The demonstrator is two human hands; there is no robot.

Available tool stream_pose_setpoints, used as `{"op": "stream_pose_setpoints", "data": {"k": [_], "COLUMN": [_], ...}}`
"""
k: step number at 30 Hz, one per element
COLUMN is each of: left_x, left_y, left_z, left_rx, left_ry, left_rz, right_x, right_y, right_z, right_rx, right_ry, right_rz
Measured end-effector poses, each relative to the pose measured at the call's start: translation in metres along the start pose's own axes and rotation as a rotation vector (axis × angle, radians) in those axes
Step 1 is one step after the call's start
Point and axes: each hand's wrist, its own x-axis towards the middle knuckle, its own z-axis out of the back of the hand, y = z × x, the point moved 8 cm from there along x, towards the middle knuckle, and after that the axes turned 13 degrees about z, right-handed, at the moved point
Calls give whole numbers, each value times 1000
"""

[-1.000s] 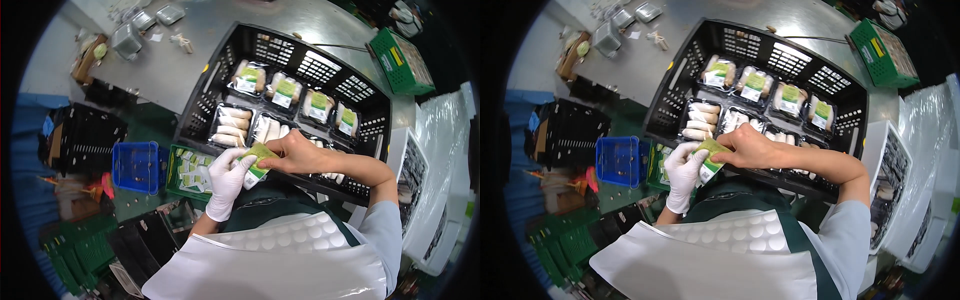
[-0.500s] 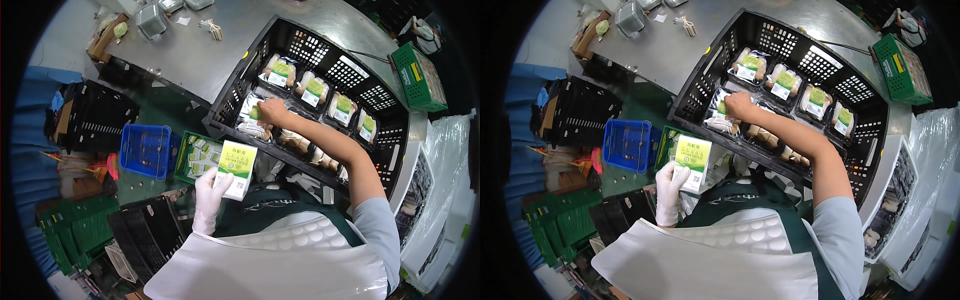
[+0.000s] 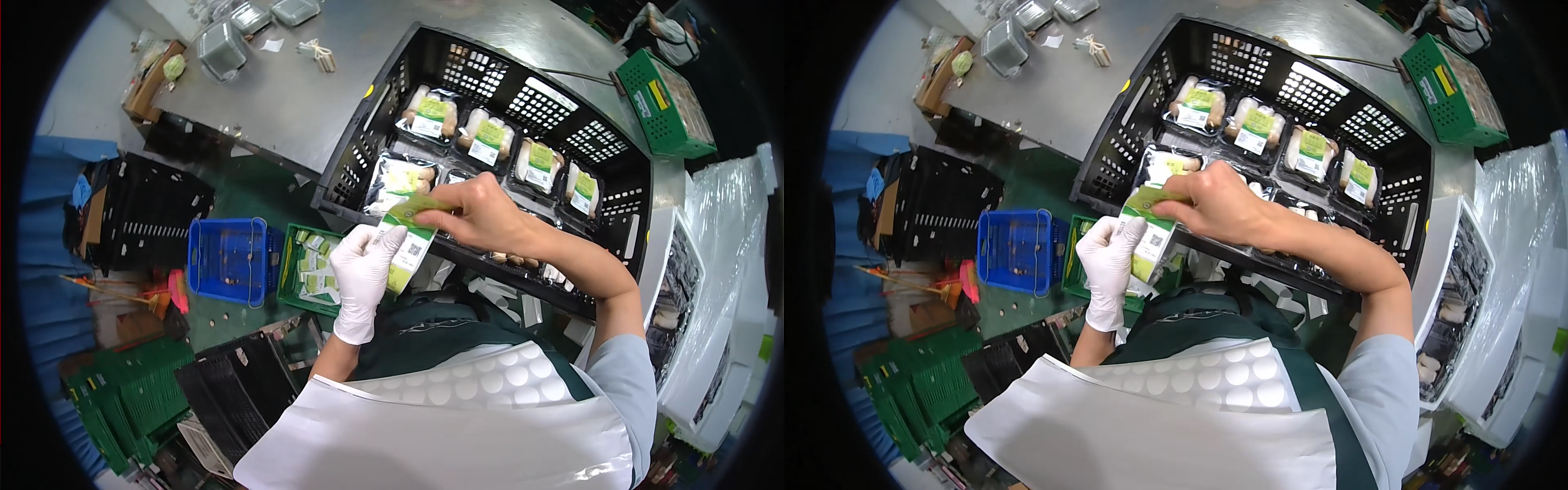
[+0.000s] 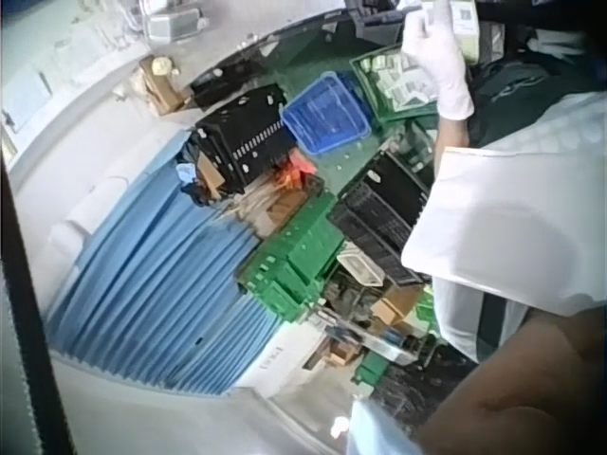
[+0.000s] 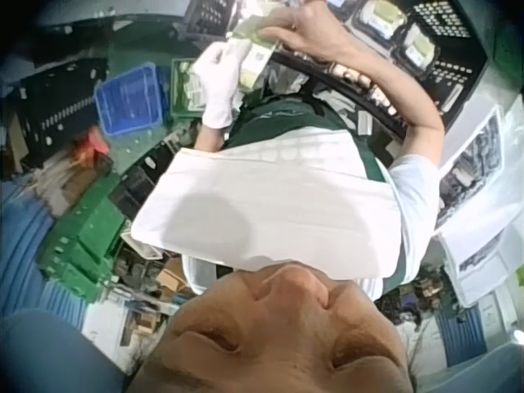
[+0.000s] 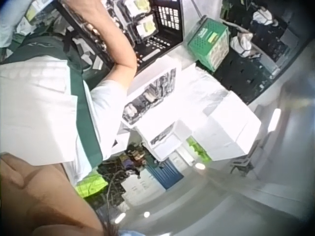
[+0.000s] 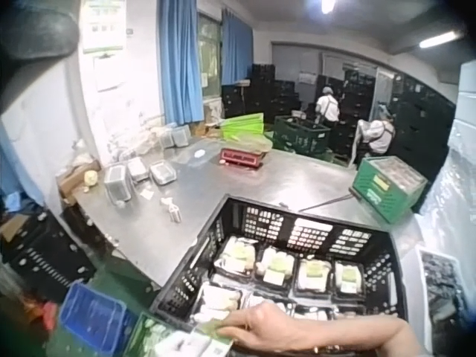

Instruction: The person packs trays of mushrooms into a foam container and applies labels and stickers to the mushroom packages by hand.

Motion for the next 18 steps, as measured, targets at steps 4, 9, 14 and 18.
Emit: {"op": "stream_pose_setpoints", "data": {"k": [4,9,14,18], "left_x": [-3,-22,-29,-37], "left_y": [4,-3,4,-5], "left_z": [-3,-6,25,34], "left_rx": [-161,224,84,123], "left_ry": [119,146,19,8], "left_rz": [-104,39,40,-58], "right_x": [-8,-34,-92,-104], "right_y": [-26,-118,-184,-188], "right_z": [42,104,-8,-40], "right_rx": [-25,-222,-324,-626], "right_ry": [-79,-89,361,365], "right_rz": [-62,-540,-480,-296]}}
